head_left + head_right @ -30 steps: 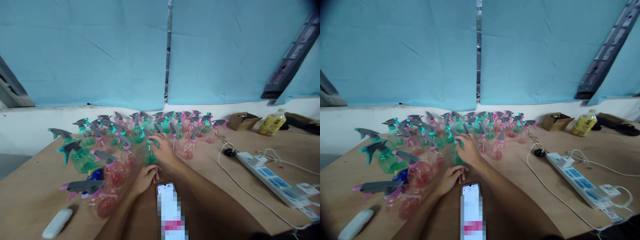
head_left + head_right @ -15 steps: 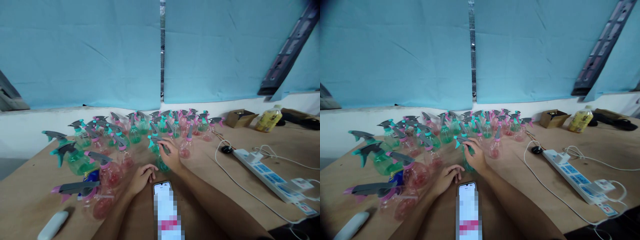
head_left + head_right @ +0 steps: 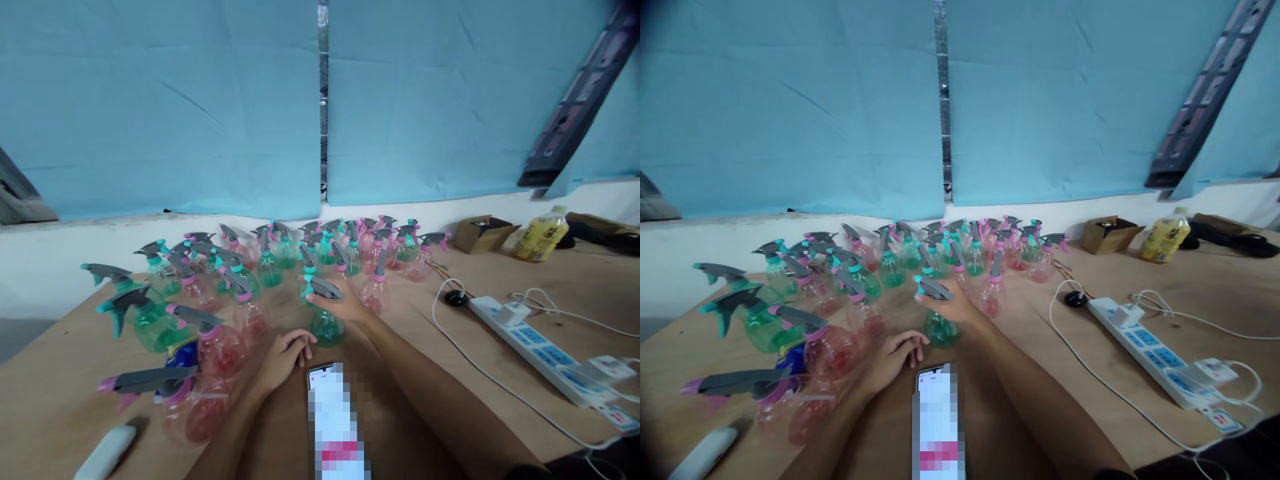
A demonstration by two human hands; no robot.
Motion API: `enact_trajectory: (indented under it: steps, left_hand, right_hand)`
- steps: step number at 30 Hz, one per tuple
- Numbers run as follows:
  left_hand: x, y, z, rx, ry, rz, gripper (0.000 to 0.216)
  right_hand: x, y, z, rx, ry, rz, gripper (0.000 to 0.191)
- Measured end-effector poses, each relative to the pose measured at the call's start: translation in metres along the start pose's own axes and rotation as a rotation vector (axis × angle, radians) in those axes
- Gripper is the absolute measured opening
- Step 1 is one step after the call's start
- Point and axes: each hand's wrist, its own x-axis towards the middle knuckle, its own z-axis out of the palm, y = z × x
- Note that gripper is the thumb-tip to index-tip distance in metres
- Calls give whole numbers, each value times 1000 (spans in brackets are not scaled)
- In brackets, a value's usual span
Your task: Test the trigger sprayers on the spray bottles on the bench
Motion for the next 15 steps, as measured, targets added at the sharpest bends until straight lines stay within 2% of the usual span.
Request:
enact_trajectory:
  steps: [7, 10, 15]
  left_hand:
    - [0, -1, -1, -7, -12, 3, 29]
    - [0, -3, -1, -24, -11, 1, 29]
    - [-1, -1, 0, -26, -12, 0, 27]
  right_hand:
    - [0, -9, 6, 261, -225, 40, 28]
    - [-3, -7, 9, 280, -178, 45, 29]
    - [-5, -5, 10, 260, -83, 65, 19]
